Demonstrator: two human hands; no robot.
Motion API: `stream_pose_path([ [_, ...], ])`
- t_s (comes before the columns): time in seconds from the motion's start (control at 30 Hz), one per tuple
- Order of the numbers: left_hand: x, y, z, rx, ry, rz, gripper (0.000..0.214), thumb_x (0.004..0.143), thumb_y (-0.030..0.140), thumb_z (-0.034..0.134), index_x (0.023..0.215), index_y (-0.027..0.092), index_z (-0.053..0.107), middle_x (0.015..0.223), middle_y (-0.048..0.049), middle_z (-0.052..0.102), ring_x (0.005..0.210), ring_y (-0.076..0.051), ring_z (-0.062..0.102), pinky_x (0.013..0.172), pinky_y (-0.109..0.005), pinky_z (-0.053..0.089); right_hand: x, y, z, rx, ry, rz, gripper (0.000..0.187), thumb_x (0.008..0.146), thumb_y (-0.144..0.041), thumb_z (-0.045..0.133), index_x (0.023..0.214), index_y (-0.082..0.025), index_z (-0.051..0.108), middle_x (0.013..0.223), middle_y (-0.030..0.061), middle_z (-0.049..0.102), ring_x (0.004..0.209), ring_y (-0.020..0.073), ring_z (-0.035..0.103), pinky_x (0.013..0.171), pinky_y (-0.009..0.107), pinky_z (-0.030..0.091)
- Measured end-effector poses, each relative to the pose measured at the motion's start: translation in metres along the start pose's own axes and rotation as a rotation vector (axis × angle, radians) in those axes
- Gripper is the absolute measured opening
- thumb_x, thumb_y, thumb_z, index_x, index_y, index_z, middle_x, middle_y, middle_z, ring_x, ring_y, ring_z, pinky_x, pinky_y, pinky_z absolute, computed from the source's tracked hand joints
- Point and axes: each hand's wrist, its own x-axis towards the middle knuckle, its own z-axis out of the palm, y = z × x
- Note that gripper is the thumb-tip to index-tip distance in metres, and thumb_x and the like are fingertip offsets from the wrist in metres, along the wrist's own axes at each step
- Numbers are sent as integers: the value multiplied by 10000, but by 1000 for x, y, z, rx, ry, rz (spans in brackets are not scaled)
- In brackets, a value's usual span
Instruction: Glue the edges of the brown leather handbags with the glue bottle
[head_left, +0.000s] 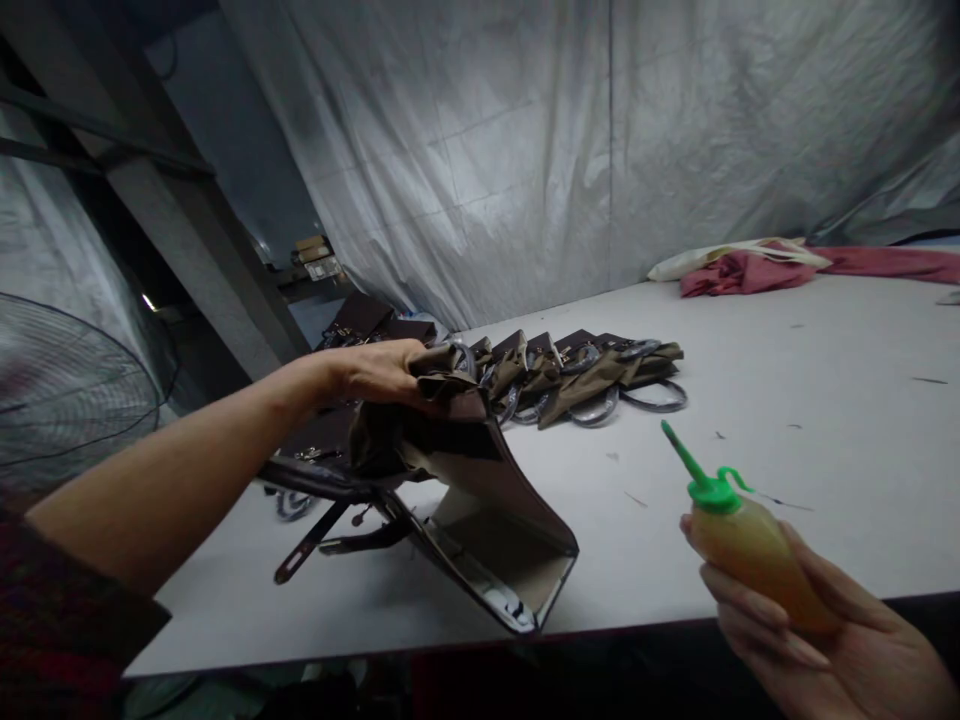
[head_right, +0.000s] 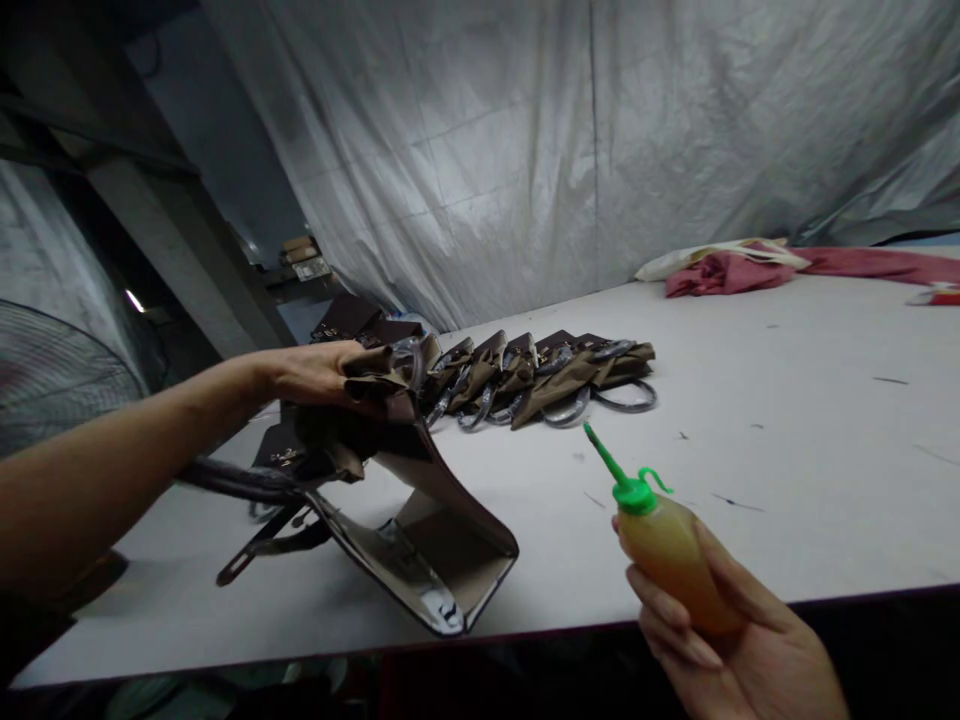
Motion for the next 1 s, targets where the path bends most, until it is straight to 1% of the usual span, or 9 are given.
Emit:
stream_pose_path([
  [0.07, 19, 13, 22, 9, -105, -21, 139, 680, 279, 719, 779, 182, 717, 673, 6, 641, 703, -167, 592, 699, -262, 489, -2, 0, 0, -4, 16, -7, 371, 668, -234, 749, 1030, -191, 682, 915, 81, 657, 440, 47, 380, 284, 119, 380],
  [0.2, 62, 43, 69, 118, -561, -13, 132, 627, 272, 749, 719, 182, 719, 649, 21, 634, 687, -161, 574, 681, -254, 471, 1, -1, -4, -115, 13, -57, 362, 666, -268, 773, 1012, -204, 688, 894, 80, 685, 416, 45, 399, 268, 110, 346],
  [0.27, 81, 55, 84, 152, -685, 15, 115, 608, 266, 758, 665, 182, 704, 629, 28, 618, 655, -155, 554, 649, -254, 454, 6, -3, -9, -201, 5, -132, 363, 664, -284, 796, 1005, -212, 692, 881, 80, 699, 419, 64, 439, 258, 116, 339],
  [0.4, 103, 68, 112, 178, -718, 89, 114, 617, 267, 745, 603, 183, 669, 586, 35, 569, 603, -144, 505, 617, -266, 420, 10, -9, -14, -319, 13, -329, 366, 643, -300, 848, 962, -206, 694, 800, 43, 693, 463, 107, 532, 271, 136, 361],
  [0.53, 108, 75, 158, 203, -787, 133, 196, 597, 338, 788, 636, 173, 691, 602, 20, 587, 599, -155, 509, 604, -278, 419, 7, -19, -21, -449, 32, -497, 410, 641, -349, 871, 959, -181, 672, 754, 17, 670, 471, 117, 568, 306, 157, 377],
  [0.63, 110, 77, 196, 202, -837, 156, 288, 598, 431, 804, 681, 171, 715, 618, 8, 612, 617, -169, 530, 609, -284, 426, 7, -29, -35, -578, 46, -563, 432, 627, -377, 885, 921, -175, 641, 728, 6, 655, 457, 120, 568, 316, 164, 360],
  [0.73, 113, 69, 222, 174, -858, 185, 338, 592, 464, 813, 773, 190, 734, 690, 11, 655, 671, -169, 560, 635, -267, 430, 9, -37, -53, -749, 37, -578, 412, 666, -426, 865, 877, -169, 621, 657, 4, 628, 454, 127, 559, 338, 173, 348],
  [0.87, 115, 50, 235, 109, -848, 185, 349, 636, 442, 786, 896, 214, 737, 791, 24, 693, 736, -159, 597, 658, -238, 443, 12, -46, -72, -956, 78, -613, 385, 740, -459, 810, 934, -178, 630, 596, -7, 601, 443, 130, 531, 363, 200, 344],
  [1.0, 112, 41, 236, 57, -824, 166, 356, 685, 460, 746, 941, 213, 729, 819, 33, 691, 760, -148, 611, 646, -213, 447, 19, -54, -85, -1135, 28, -654, 331, 783, -445, 775, 935, -180, 646, 741, 28, 641, 593, 174, 590, 478, 265, 485],
])
